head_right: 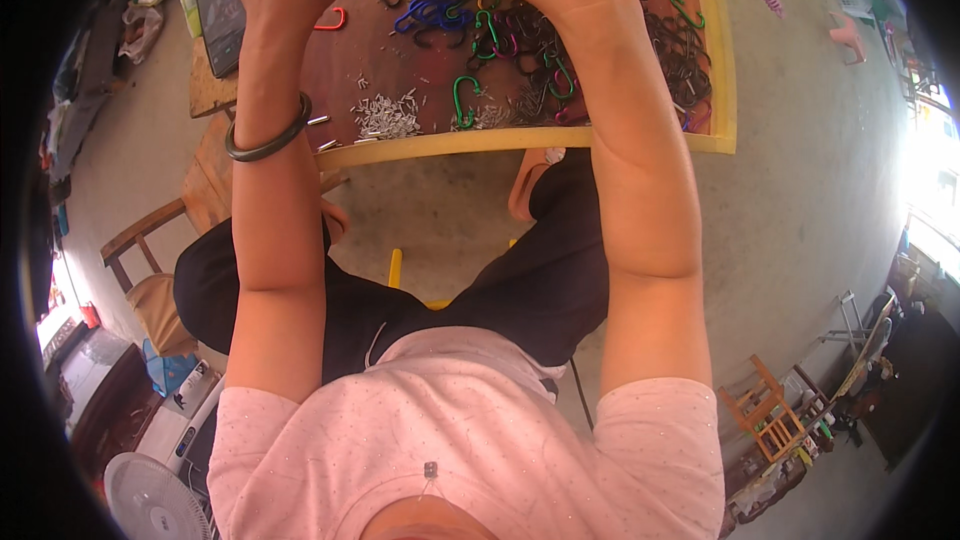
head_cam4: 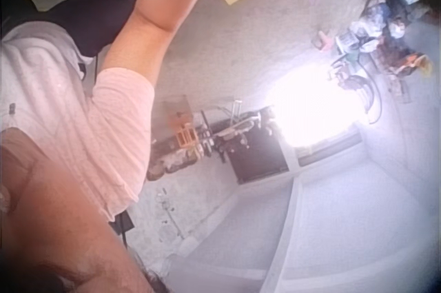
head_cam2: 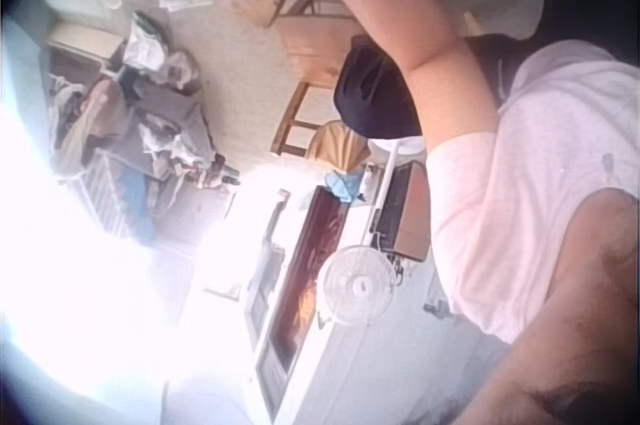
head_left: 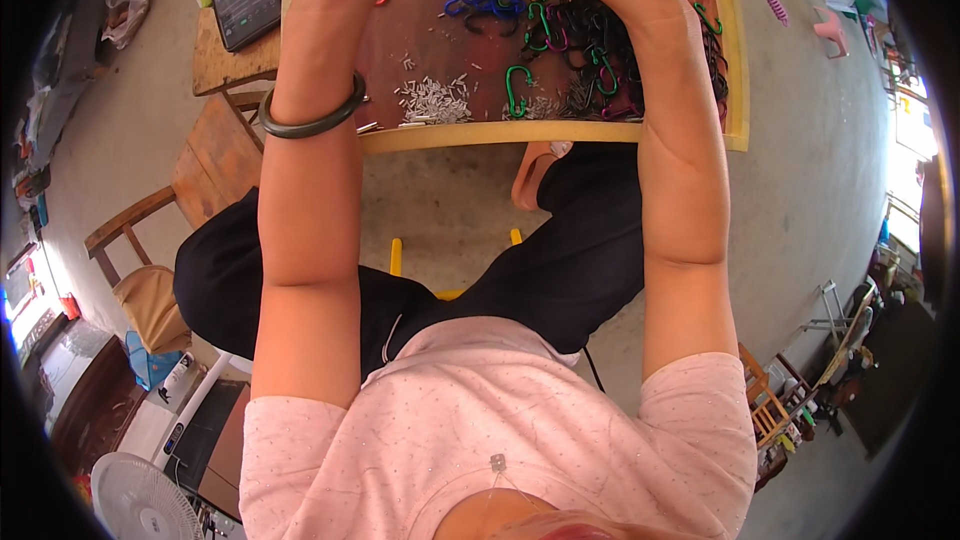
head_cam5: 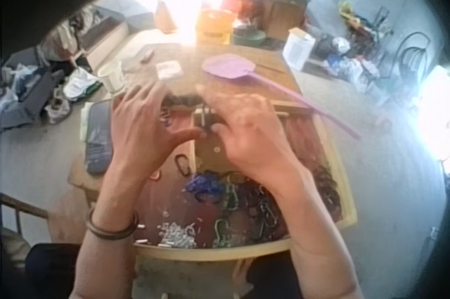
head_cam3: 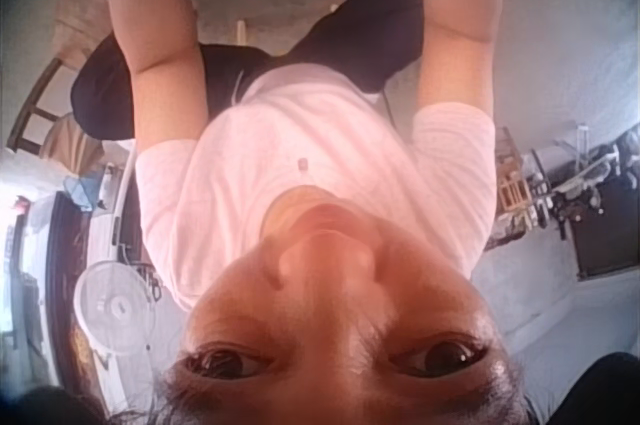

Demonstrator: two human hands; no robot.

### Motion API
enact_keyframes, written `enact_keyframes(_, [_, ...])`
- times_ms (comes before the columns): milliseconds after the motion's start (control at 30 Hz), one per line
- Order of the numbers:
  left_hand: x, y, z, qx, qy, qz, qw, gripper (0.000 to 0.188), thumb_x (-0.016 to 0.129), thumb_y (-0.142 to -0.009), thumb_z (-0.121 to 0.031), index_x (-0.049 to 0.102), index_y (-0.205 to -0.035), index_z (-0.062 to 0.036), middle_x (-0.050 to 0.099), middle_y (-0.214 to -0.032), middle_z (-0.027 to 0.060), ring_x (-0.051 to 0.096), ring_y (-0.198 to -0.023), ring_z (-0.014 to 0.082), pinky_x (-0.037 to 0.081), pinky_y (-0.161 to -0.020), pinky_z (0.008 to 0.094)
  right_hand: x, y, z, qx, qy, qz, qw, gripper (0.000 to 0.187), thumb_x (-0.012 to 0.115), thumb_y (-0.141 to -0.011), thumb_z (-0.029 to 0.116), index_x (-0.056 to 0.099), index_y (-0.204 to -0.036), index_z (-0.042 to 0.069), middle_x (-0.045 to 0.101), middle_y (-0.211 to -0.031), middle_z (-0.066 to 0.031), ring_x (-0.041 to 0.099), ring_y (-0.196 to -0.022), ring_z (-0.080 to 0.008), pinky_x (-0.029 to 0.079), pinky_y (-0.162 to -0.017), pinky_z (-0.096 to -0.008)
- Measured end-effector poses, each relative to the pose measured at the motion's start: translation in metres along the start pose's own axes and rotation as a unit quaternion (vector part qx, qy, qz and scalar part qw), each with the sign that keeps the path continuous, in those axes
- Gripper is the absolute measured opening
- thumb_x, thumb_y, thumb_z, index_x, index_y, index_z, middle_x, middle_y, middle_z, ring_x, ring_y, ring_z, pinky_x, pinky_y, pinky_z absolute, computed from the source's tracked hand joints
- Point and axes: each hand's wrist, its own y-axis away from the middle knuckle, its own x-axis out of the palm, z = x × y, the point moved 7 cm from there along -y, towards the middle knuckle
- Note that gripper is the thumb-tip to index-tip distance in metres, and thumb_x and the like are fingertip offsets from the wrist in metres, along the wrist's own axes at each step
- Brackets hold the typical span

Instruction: The person assembles carabiner clips by attaching small metal gate components to carabiner bodies and securing them with a tabletop pressing tool.

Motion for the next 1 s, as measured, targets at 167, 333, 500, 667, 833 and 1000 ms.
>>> enact_keyframes(167, [0.000,0.000,0.000,0.003,0.009,-0.005,1.000,0.069,0.092,-0.058,-0.052,0.067,-0.103,-0.0065,0.069,-0.098,0.0089,0.065,-0.098,0.0281,0.043,-0.093,0.0397,0.001,0.001,0.000,0.005,0.017,-0.007,1.000,0.054,0.065,-0.084,0.006,0.064,-0.138,0.007,0.071,-0.120,-0.0211,0.065,-0.113,-0.0397,0.047,-0.102,-0.0478])
enact_keyframes(333, [0.002,0.001,0.001,-0.005,0.002,0.009,1.000,0.067,0.091,-0.059,-0.053,0.066,-0.101,-0.0066,0.069,-0.098,0.0091,0.064,-0.099,0.0285,0.043,-0.093,0.0407,0.000,0.000,0.001,0.012,0.014,-0.001,1.000,0.054,0.064,-0.085,0.006,0.063,-0.139,0.007,0.071,-0.121,-0.0207,0.064,-0.115,-0.0388,0.046,-0.103,-0.0476])
enact_keyframes(500, [-0.002,0.000,0.000,-0.014,0.009,0.030,0.999,0.066,0.092,-0.059,-0.051,0.066,-0.100,-0.0066,0.069,-0.099,0.0100,0.064,-0.101,0.0292,0.043,-0.094,0.0412,0.007,0.000,0.000,-0.003,0.000,-0.008,1.000,0.055,0.065,-0.086,0.005,0.061,-0.141,0.007,0.071,-0.121,-0.0196,0.064,-0.114,-0.0384,0.048,-0.101,-0.0450])
enact_keyframes(667, [0.001,0.003,0.003,-0.015,-0.001,-0.015,1.000,0.064,0.091,-0.061,-0.048,0.066,-0.101,-0.0042,0.069,-0.100,0.0129,0.064,-0.100,0.0335,0.044,-0.093,0.0432,-0.016,0.009,0.046,0.032,-0.071,-0.018,0.997,0.016,0.070,-0.084,0.000,0.069,-0.100,0.002,0.069,-0.099,-0.0144,0.066,-0.101,-0.0325,0.050,-0.090,-0.0392])
enact_keyframes(833, [-0.010,0.002,0.001,-0.021,0.041,-0.003,0.999,0.066,0.092,-0.061,-0.045,0.066,-0.104,-0.0021,0.069,-0.100,0.0144,0.064,-0.099,0.0345,0.043,-0.094,0.0436,0.024,0.045,0.068,-0.041,0.046,0.068,0.996,0.006,0.071,-0.078,0.007,0.072,-0.083,0.008,0.069,-0.087,-0.0049,0.062,-0.086,-0.0261,0.048,-0.086,-0.0384])
enact_keyframes(1000, [-0.006,0.001,0.001,-0.050,0.045,0.032,0.997,0.071,0.092,-0.061,-0.044,0.066,-0.111,-0.0013,0.069,-0.102,0.0136,0.064,-0.100,0.0332,0.041,-0.096,0.0432,0.046,0.046,0.066,-0.066,0.098,0.071,0.991,0.007,0.068,-0.073,0.008,0.073,-0.078,0.006,0.070,-0.088,-0.0066,0.064,-0.087,-0.0252,0.048,-0.084,-0.0377])
